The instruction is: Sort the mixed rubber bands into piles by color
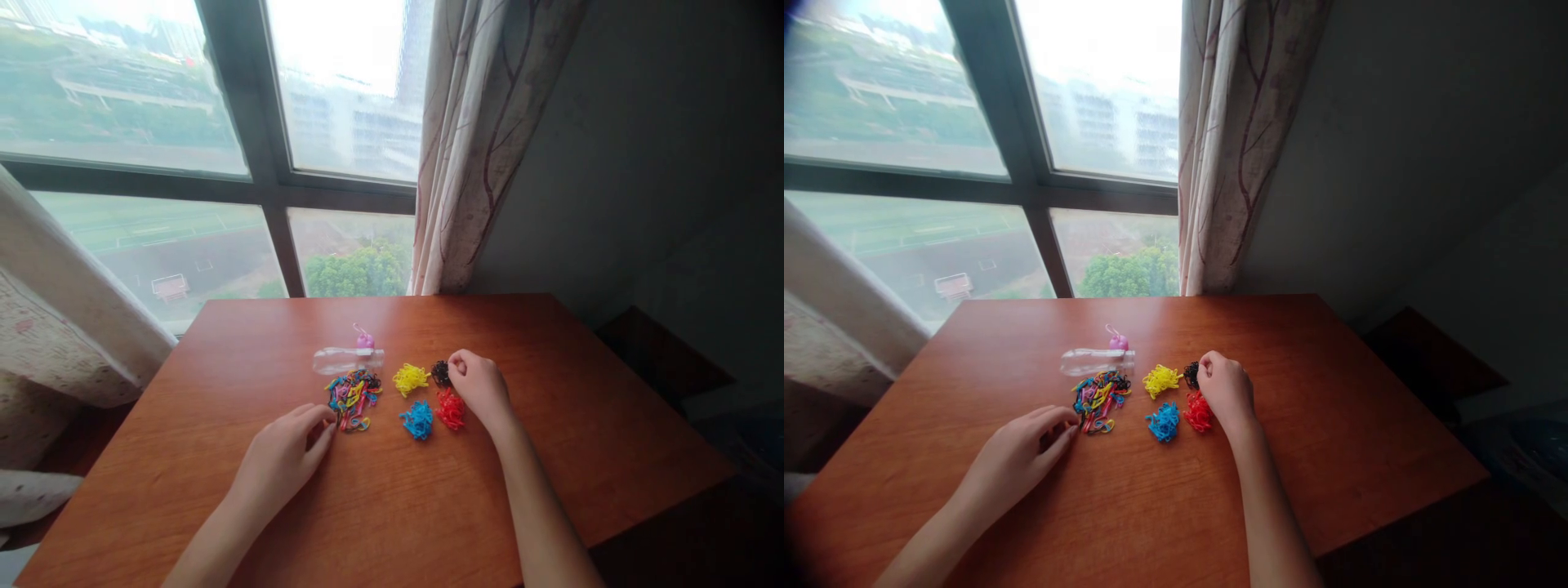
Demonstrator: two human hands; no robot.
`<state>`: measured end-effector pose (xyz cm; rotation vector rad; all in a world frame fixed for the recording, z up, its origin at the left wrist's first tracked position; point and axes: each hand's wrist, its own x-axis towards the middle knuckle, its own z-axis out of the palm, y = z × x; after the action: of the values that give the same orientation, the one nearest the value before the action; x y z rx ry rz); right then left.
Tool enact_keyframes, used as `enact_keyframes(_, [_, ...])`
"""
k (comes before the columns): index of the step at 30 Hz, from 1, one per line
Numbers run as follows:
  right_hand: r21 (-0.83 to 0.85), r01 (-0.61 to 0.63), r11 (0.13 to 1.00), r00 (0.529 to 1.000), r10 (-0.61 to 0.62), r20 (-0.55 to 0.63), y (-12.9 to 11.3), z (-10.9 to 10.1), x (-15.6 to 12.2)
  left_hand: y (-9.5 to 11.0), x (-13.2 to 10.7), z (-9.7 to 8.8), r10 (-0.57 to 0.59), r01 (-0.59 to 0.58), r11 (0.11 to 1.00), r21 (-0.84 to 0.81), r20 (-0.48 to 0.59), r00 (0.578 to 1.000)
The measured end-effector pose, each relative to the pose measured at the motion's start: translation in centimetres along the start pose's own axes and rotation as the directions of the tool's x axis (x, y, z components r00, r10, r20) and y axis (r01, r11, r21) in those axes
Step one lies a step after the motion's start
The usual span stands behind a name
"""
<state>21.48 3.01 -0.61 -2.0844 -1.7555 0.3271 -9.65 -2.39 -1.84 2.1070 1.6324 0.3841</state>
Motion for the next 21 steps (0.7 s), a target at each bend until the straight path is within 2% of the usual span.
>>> enact_keyframes(5, [0.016, 0.033, 0.999, 0.999, -0.032, -0.018, -0.9, -0.5, -0.9, 0.1, -0.1, 0.0, 0.012, -0.012, 1.000, -0.006, -0.015, 1.000])
enact_keyframes(9, [0.069, 0.116, 0.991, 0.993, -0.116, 0.000, -2.9, 0.1, -3.1, 0.1, -0.2, 0.0, 0.012, -0.012, 1.000, -0.001, -0.016, 1.000])
enact_keyframes(16, [0.155, 0.242, 0.958, 0.947, -0.268, 0.179, -6.7, 3.7, -9.2, 0.0, -0.1, 0.4, 0.048, -0.048, 0.999, -0.020, -0.030, 0.998])
enact_keyframes(21, [0.149, 0.305, 0.941, 0.928, -0.328, 0.173, -7.5, 6.0, -11.4, 0.3, -0.2, 0.6, 0.077, -0.077, 0.997, -0.013, -0.025, 0.997])
